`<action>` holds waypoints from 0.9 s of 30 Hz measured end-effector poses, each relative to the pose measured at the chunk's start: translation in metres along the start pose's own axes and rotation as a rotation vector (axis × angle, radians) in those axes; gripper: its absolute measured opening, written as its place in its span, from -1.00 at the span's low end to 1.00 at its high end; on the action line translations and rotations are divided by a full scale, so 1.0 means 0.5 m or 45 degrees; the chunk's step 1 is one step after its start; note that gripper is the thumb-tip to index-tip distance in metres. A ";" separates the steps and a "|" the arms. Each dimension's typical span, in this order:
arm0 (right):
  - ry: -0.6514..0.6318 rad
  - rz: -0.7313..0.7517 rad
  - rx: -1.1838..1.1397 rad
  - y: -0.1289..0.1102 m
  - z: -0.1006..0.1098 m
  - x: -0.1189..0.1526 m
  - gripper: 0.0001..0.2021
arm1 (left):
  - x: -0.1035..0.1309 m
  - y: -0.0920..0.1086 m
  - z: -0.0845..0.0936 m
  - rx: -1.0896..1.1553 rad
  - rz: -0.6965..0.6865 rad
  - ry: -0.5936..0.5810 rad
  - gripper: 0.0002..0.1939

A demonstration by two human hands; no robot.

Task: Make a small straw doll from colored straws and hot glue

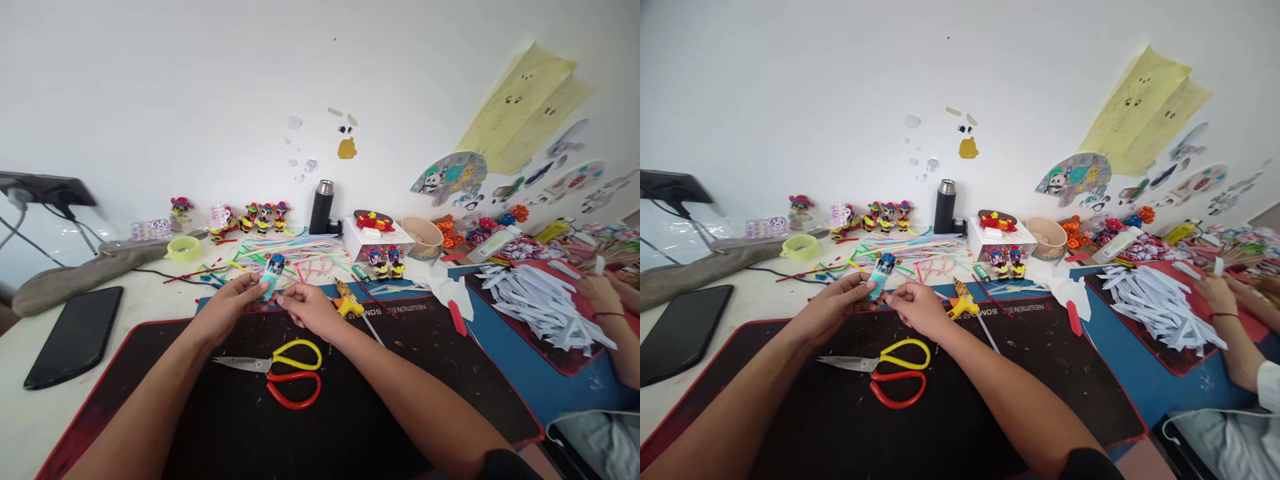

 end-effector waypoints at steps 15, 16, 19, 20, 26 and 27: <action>0.123 0.064 -0.083 0.004 0.022 -0.007 -0.72 | -0.002 -0.032 -0.018 0.020 0.155 -0.157 -0.68; 0.120 0.068 -0.069 0.004 0.023 -0.007 -0.72 | -0.002 -0.034 -0.021 0.037 0.167 -0.173 -0.70; 0.121 0.070 -0.049 0.003 0.023 -0.006 -0.72 | -0.003 -0.036 -0.021 0.092 0.176 -0.176 -0.75; 0.122 0.068 -0.049 0.003 0.022 -0.006 -0.72 | -0.004 -0.036 -0.020 0.095 0.178 -0.168 -0.76; 0.113 0.077 -0.042 0.003 0.022 -0.006 -0.74 | -0.006 -0.038 -0.015 0.073 0.188 -0.154 -0.75; 0.114 0.082 -0.044 0.003 0.022 -0.006 -0.74 | -0.006 -0.037 -0.016 0.082 0.185 -0.158 -0.75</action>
Point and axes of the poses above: each hand's wrist, its own x-axis away from the middle knuckle, its own z-axis out of the back of the hand, y = z × x, the point moved 9 cm from there along -x, towards the middle knuckle, and after that the axes turned 14 degrees about z, right-handed, at the moved point
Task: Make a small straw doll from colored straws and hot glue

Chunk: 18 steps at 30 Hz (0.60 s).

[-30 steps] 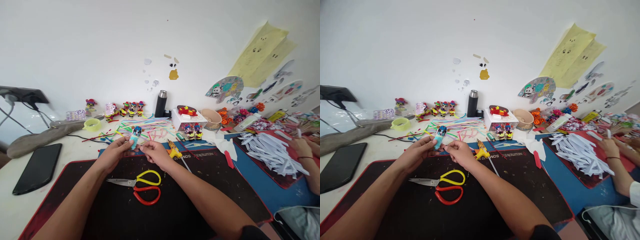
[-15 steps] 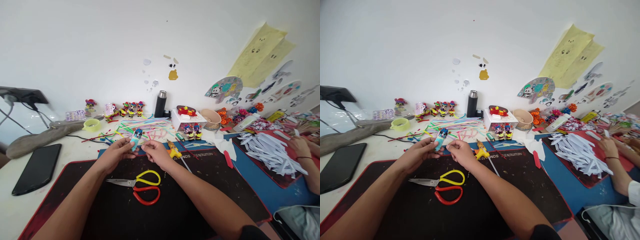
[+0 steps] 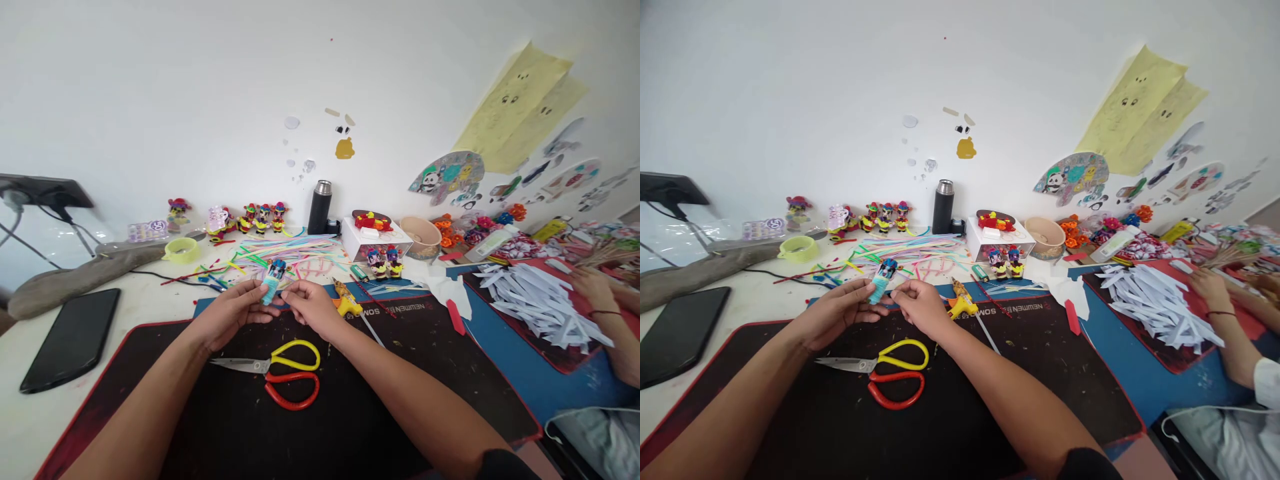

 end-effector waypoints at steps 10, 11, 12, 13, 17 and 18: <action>0.000 -0.004 0.012 0.000 0.001 0.003 -0.79 | 0.000 0.006 0.010 0.011 -0.041 0.046 -0.72; -0.006 0.000 0.023 -0.001 0.001 0.004 -0.79 | 0.000 0.007 0.011 0.008 -0.044 0.050 -0.72; -0.015 0.002 0.034 -0.003 0.000 0.004 -0.79 | 0.000 0.008 0.011 0.003 -0.045 0.051 -0.72; -0.024 0.005 0.046 -0.005 0.000 0.005 -0.79 | 0.000 0.008 0.011 -0.001 -0.044 0.050 -0.71; -0.080 0.030 0.109 -0.015 -0.001 0.009 -0.83 | 0.001 0.010 0.010 -0.006 -0.044 0.045 -0.68; -0.091 0.032 0.126 -0.016 0.000 0.010 -0.83 | 0.000 0.010 0.011 -0.006 -0.045 0.043 -0.68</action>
Point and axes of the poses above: each hand's wrist, its own x-axis away from the middle knuckle, its own z-axis out of the back of the hand, y = z × x, the point moved 9 cm from there along -x, towards the middle knuckle, and after that the axes turned 14 degrees about z, right-handed, at the moved point
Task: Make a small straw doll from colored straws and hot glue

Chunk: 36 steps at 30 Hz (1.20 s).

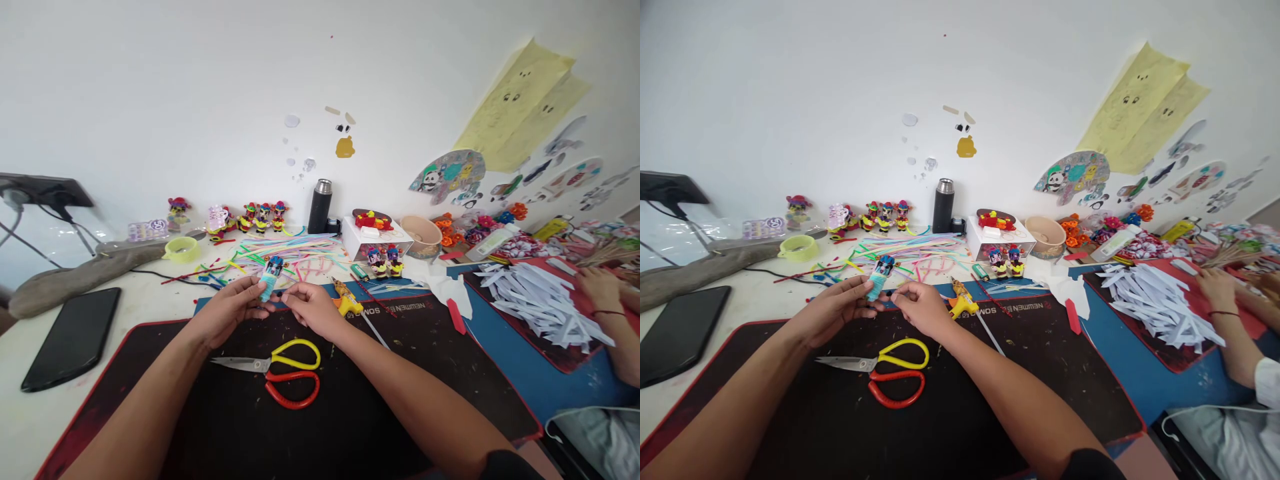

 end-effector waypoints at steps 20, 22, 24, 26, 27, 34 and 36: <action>0.160 -0.046 -0.550 -0.035 -0.054 -0.018 -0.64 | 0.001 0.032 0.016 0.114 -0.245 0.097 -0.61; 0.171 -0.053 -0.587 -0.038 -0.061 -0.023 -0.64 | 0.002 0.031 0.011 0.021 -0.241 0.104 -0.57; 0.170 -0.056 -0.613 -0.041 -0.067 -0.027 -0.65 | 0.003 0.030 0.006 -0.032 -0.245 0.102 -0.54; 0.165 -0.057 -0.635 -0.043 -0.072 -0.029 -0.64 | 0.004 0.031 0.002 -0.050 -0.255 0.102 -0.52; 0.162 -0.056 -0.646 -0.044 -0.074 -0.030 -0.64 | 0.004 0.032 0.002 -0.052 -0.263 0.108 -0.52; 0.156 -0.080 -0.673 -0.035 -0.073 -0.025 -0.64 | 0.009 0.035 -0.002 -0.141 -0.276 0.142 -0.53; 0.162 -0.086 -0.668 -0.031 -0.071 -0.023 -0.65 | 0.009 0.033 -0.006 -0.173 -0.263 0.124 -0.54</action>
Point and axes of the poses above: each hand's wrist, its own x-axis away from the middle knuckle, its own z-axis out of the back of the hand, y = z × x, the point moved 9 cm from there along -x, towards the middle knuckle, and after that the axes turned 14 degrees about z, right-handed, at the moved point
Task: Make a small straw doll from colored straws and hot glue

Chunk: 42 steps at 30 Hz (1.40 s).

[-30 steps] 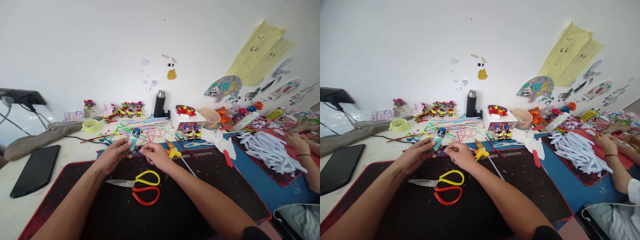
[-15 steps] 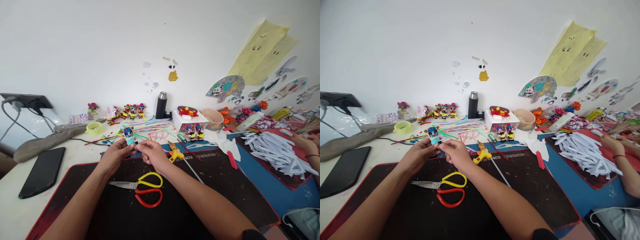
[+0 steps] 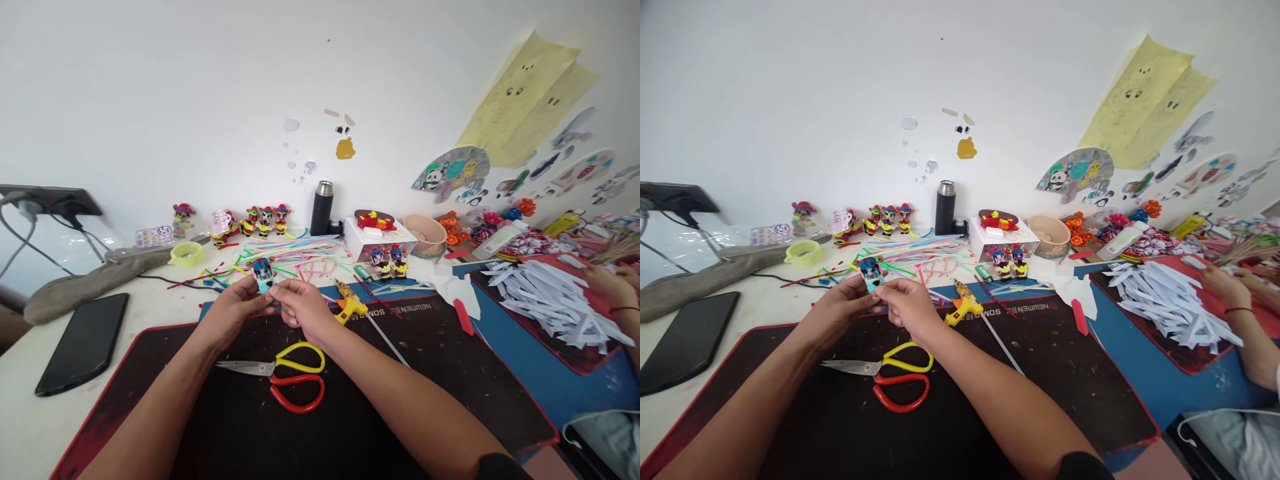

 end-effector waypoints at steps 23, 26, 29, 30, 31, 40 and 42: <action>0.046 0.016 -0.019 0.008 0.008 0.004 -0.65 | 0.002 -0.001 -0.016 -0.088 -0.008 -0.095 -0.54; 0.044 0.017 -0.029 0.008 0.007 0.006 -0.66 | 0.000 -0.004 -0.012 -0.089 -0.013 -0.092 -0.57; 0.044 0.010 -0.033 0.008 0.007 0.007 -0.66 | 0.001 -0.005 -0.013 -0.113 -0.016 -0.092 -0.57; 0.045 0.005 -0.035 0.008 0.007 0.007 -0.66 | 0.003 -0.003 -0.014 -0.128 -0.017 -0.092 -0.58; 0.045 0.000 -0.036 0.008 0.007 0.007 -0.66 | 0.004 -0.001 -0.017 -0.144 -0.017 -0.094 -0.59; 0.059 0.015 -0.017 0.004 0.015 0.007 -0.65 | 0.024 0.021 -0.028 -0.225 0.007 -0.089 -0.60; 0.067 0.010 -0.014 0.006 0.017 0.009 -0.64 | 0.025 0.019 -0.026 -0.195 0.017 -0.079 -0.59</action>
Point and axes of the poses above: each hand's wrist, its own x-axis away from the middle knuckle, its own z-axis out of the back of the hand, y = z × x, the point moved 9 cm from there along -x, towards the middle knuckle, and after that the axes turned 14 degrees about z, right-handed, at the moved point
